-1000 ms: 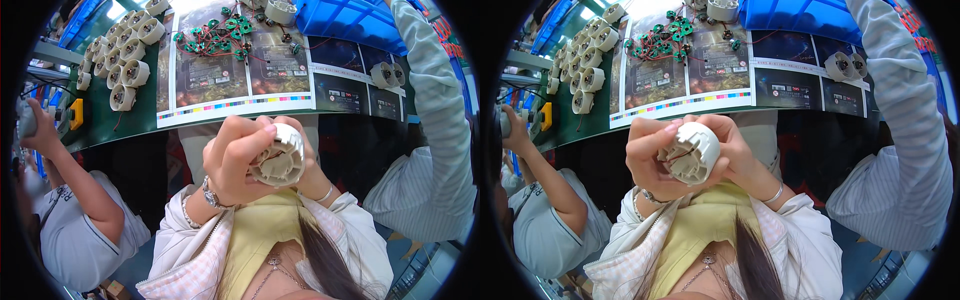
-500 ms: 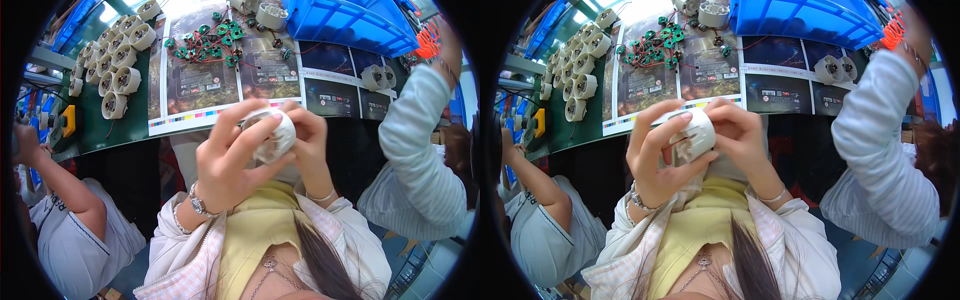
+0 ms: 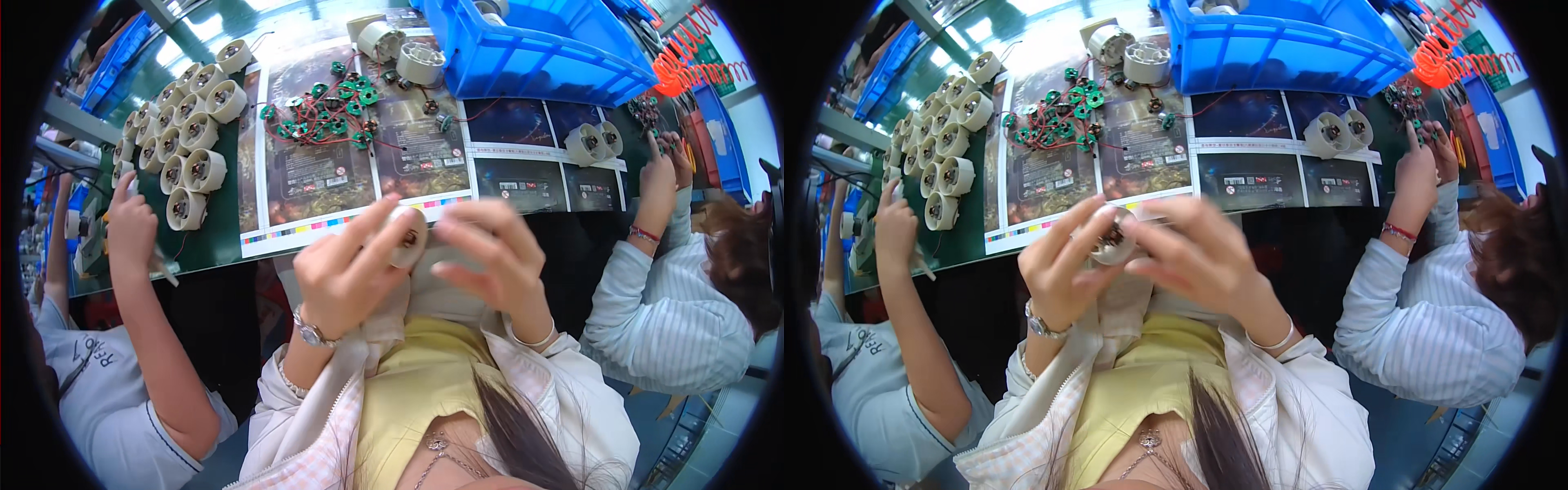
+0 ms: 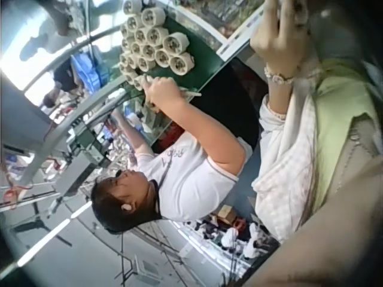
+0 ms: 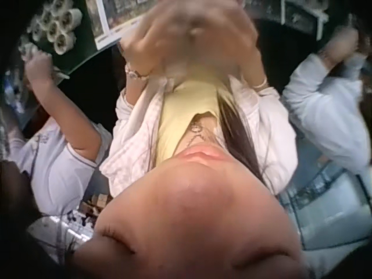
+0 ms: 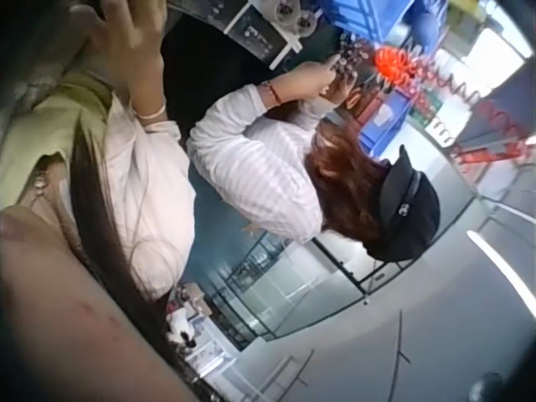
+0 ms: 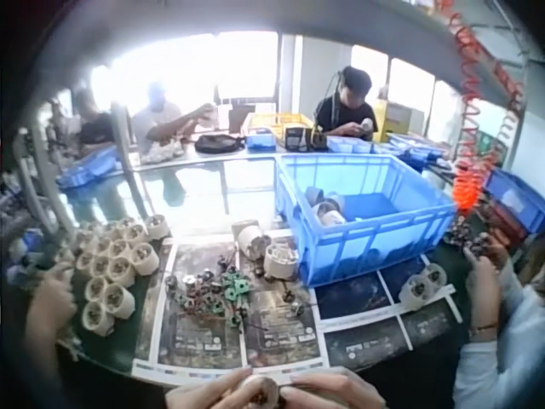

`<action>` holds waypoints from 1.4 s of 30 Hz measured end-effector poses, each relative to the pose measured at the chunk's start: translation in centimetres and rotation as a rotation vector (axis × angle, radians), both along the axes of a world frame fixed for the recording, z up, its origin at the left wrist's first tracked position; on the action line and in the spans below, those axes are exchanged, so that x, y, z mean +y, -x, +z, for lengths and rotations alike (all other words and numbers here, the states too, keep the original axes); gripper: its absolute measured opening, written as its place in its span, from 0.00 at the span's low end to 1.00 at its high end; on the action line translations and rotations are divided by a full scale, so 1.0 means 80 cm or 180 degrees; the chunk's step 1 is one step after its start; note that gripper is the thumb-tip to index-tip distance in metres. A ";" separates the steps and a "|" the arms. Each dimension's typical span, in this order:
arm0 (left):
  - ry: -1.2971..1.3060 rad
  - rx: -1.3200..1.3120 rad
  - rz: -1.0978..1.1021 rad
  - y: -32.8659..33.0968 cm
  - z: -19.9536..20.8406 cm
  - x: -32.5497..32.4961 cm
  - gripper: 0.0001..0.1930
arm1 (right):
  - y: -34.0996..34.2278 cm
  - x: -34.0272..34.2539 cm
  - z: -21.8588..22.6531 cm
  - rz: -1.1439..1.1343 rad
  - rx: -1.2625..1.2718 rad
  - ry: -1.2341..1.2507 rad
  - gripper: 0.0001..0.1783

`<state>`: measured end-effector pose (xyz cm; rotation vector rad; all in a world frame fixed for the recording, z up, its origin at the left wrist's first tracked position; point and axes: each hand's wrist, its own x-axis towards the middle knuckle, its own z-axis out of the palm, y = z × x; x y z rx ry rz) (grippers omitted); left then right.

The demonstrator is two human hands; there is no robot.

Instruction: Assembling small electronic circuit boards into plastic housings and securing them with tape.

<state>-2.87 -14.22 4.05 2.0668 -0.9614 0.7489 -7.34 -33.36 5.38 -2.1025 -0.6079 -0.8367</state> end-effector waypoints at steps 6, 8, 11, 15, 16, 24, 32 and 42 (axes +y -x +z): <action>-0.0181 0.0106 0.1108 -0.033 -0.005 0.071 0.23 | -0.029 -0.111 -0.001 -0.2523 -0.0149 0.0880 0.32; -0.0512 -0.0177 0.1693 -0.036 -0.006 0.093 0.25 | -0.035 -0.147 -0.007 -0.2890 -0.0140 0.0949 0.35; -0.0639 -0.0382 0.2255 -0.041 -0.010 0.119 0.25 | -0.048 -0.181 -0.023 -0.3002 -0.0175 0.1281 0.35; -0.0658 -0.0438 0.2715 -0.043 -0.012 0.141 0.24 | -0.050 -0.205 -0.030 -0.3176 -0.0046 0.1548 0.35; -0.0550 -0.0332 0.2684 -0.043 -0.014 0.145 0.23 | -0.050 -0.209 -0.032 -0.3183 0.0064 0.1447 0.35; -0.0127 -0.0337 0.2683 -0.049 -0.015 0.163 0.18 | -0.040 -0.201 -0.031 -0.3171 0.0709 0.1093 0.30; -0.0143 0.0099 0.2812 -0.089 -0.008 0.224 0.17 | -0.015 -0.051 0.009 -0.1823 0.0443 0.0325 0.26; -0.0176 0.0081 0.2553 -0.069 0.004 0.193 0.15 | -0.053 0.089 0.002 0.0211 0.0444 0.0393 0.27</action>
